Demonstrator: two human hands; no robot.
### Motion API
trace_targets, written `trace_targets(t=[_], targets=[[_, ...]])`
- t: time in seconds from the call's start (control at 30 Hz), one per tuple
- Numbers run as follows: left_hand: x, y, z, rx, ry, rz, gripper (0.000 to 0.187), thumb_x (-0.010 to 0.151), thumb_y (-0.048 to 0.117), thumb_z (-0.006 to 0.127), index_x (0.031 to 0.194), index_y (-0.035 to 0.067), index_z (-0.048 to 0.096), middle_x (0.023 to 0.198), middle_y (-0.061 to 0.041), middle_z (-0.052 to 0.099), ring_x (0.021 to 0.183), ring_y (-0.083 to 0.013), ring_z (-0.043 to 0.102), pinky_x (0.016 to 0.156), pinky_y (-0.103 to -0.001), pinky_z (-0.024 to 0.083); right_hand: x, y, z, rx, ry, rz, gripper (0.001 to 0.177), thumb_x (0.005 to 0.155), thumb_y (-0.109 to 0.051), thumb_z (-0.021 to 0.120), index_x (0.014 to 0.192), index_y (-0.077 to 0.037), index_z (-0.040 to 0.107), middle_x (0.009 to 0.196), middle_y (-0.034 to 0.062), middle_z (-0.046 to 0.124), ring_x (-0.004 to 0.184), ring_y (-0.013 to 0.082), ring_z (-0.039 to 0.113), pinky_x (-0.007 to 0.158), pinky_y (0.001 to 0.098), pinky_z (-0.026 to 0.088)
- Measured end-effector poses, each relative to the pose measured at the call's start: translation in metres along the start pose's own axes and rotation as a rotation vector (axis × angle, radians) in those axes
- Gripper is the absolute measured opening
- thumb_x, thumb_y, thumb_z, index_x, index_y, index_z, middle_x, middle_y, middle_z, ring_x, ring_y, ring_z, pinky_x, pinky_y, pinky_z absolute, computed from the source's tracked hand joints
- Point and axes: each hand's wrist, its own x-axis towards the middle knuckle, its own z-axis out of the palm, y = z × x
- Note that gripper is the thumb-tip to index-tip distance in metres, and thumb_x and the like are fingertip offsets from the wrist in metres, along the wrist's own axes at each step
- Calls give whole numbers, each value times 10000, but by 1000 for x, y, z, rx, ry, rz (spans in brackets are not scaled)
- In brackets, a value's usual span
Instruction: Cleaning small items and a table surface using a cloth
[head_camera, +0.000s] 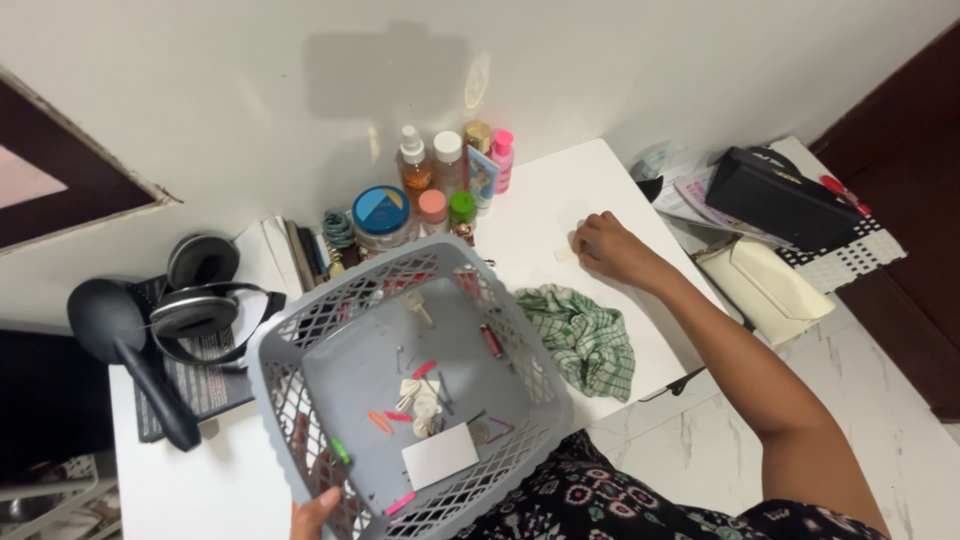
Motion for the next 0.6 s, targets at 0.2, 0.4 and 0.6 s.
trace_targets(t=[0.2,0.4,0.6], targets=[[-100,119,146,-62,128,-110,846,760,88,404,1599,186,403,1430,-157,555,1272,-343,534,1027,-474,429,5,-10,1,136,7,-2,167,951,-60,572,1108,-87,624,815,41,627,841,228,532,932,374,427],[-77,100,120,25,63,-142,841,753,140,454,1588,177,358,1409,-151,537,1280,-323,524,1098,-488,417,6,-13,9,141,92,60,222,976,-216,610,1152,-92,660,1135,118,574,1106,303,549,889,402,477],[-76,104,120,75,58,-142,859,737,169,479,1585,185,349,1394,-148,537,1281,-322,521,1105,-498,414,6,-8,13,-8,94,-30,378,947,-106,591,1321,-56,610,1322,129,569,1140,346,514,909,460,483]])
